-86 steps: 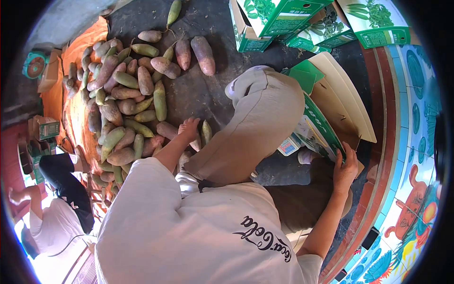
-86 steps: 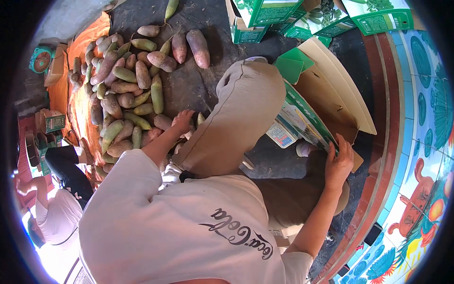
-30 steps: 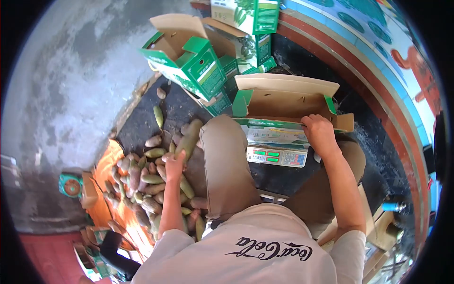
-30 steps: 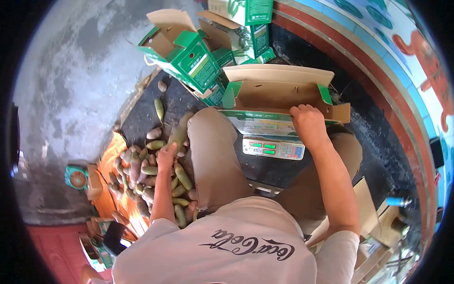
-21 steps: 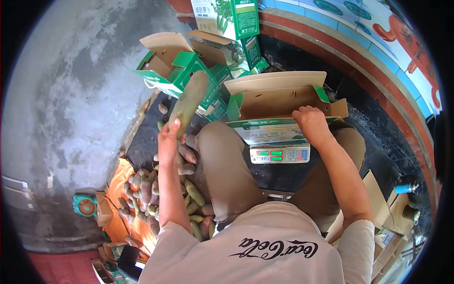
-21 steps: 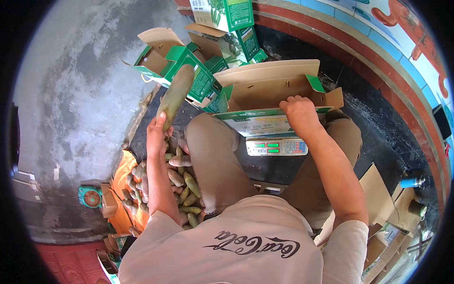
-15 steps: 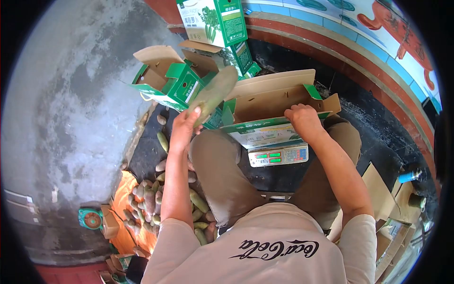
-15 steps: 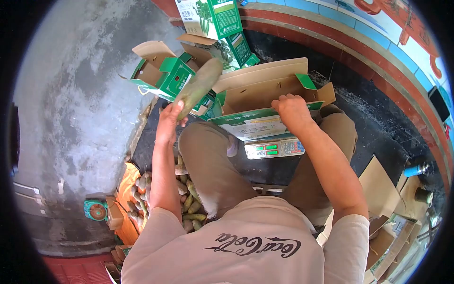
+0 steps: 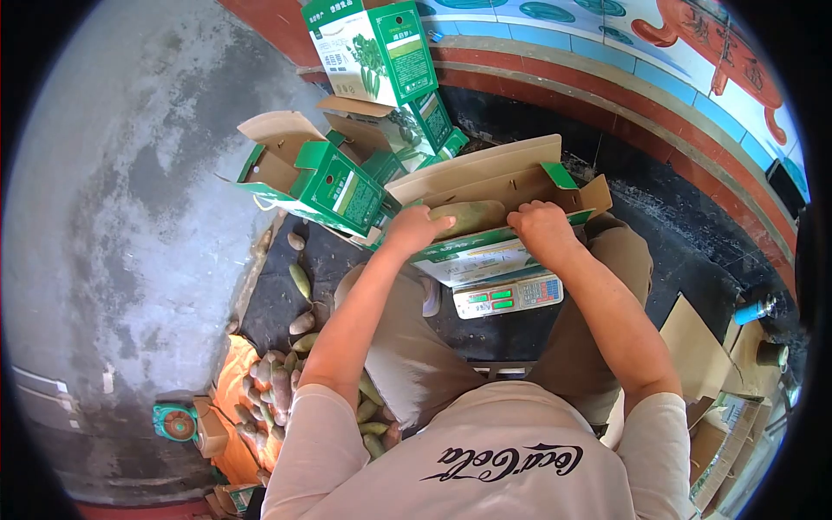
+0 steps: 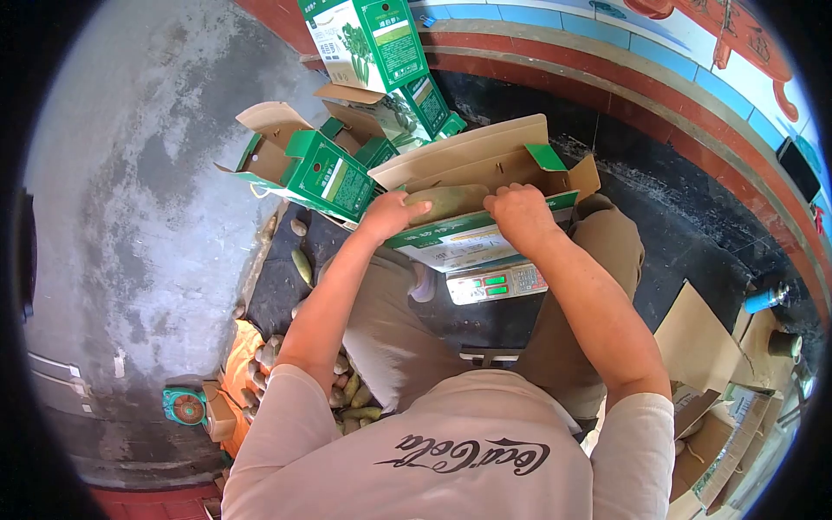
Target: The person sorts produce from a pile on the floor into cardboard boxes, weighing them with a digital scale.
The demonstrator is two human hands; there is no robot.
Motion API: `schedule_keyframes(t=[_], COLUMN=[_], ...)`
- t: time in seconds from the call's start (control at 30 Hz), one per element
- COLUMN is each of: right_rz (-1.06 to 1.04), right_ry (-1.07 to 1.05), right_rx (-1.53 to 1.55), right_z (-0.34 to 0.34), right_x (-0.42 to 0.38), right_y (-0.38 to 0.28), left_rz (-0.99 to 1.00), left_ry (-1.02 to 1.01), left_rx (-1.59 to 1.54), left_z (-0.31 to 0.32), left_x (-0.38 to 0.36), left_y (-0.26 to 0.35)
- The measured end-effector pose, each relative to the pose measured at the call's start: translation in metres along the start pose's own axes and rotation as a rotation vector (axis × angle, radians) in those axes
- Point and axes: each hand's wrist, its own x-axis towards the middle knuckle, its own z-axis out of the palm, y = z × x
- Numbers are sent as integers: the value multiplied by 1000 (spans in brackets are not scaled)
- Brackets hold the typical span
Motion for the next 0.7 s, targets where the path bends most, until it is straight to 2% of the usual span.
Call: schedule_keyframes(t=[0.27,0.47,0.7], right_rz=[16,18,17], right_ry=[-10,-2,1], right_rx=[3,16,5], right_z=[1,-1,-3], right_x=[3,3,5], right_y=[0,-2,-3], left_rz=[70,144,159], left_ry=[-118,-241,-318], left_rx=[173,297,296], left_z=[13,32,43], left_x=[22,46,53], left_y=[22,14,6])
